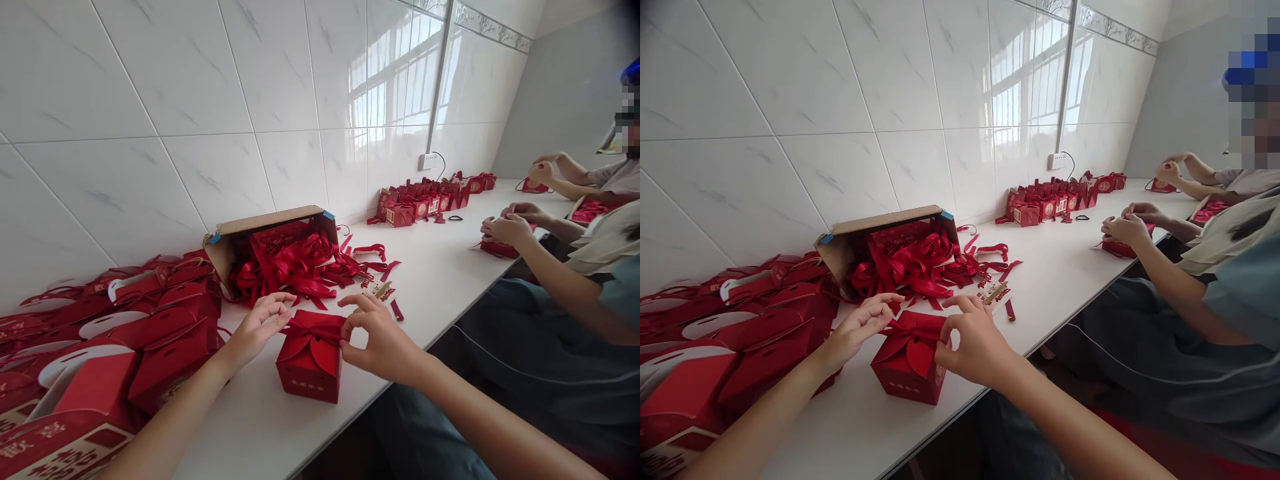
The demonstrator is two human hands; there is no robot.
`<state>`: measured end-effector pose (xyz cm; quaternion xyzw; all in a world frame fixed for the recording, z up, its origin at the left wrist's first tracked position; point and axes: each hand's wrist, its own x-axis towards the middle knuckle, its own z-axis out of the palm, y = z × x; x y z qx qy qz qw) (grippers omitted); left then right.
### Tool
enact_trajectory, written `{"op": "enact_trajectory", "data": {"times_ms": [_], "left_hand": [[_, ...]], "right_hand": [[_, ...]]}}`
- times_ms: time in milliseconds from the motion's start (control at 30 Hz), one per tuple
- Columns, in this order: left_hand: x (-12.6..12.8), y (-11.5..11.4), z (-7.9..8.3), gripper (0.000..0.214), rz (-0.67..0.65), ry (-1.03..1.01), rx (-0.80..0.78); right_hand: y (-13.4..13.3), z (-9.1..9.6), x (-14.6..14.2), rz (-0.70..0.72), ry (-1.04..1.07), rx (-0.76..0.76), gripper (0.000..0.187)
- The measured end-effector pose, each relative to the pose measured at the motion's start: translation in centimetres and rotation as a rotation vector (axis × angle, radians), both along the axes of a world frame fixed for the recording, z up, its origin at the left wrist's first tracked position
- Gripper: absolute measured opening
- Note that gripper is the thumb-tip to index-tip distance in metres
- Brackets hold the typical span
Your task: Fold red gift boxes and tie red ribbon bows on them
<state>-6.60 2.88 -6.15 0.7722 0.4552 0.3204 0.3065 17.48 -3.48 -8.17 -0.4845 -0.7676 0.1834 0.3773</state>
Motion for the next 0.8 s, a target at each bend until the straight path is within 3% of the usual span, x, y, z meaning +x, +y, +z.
{"op": "enact_trajectory", "data": {"times_ms": [233, 367, 433, 467, 567, 633, 800], "left_hand": [[-0.1, 0.4, -0.1, 0.023, 0.120, -0.040, 0.126], [0.2, 0.6, -1.1, 0.024, 0.156, -0.195, 0.027], [0.4, 0.7, -1.9, 0.026, 0.146, -0.322, -0.084], [0.6, 0.7, -2.3, 0.026, 0.137, -0.398, -0.150], [1.0, 0.5, -3.4, 0.033, 0.114, -0.632, -0.345], [1.2, 0.4, -4.1, 0.040, 0.107, -0.752, -0.457], [1.3, 0.4, -5.3, 0.042, 0.112, -0.911, -0.650]], "right_hand": [[-0.1, 0.5, -0.8, -0.041, -0.057, 0.017, 0.012], [0.1, 0.1, -0.8, -0.086, -0.077, 0.072, 0.014], [0.2, -0.6, -0.3, -0.043, -0.013, 0.064, 0.007], [0.2, -1.0, 0.0, 0.006, 0.044, 0.037, 0.016], [0.2, -2.6, 0.4, 0.175, 0.199, -0.084, 0.096], [0.2, -3.7, 0.0, 0.208, 0.223, -0.144, 0.129], [-0.4, -5.0, -1.7, 0.070, 0.246, -0.169, 0.129]]}}
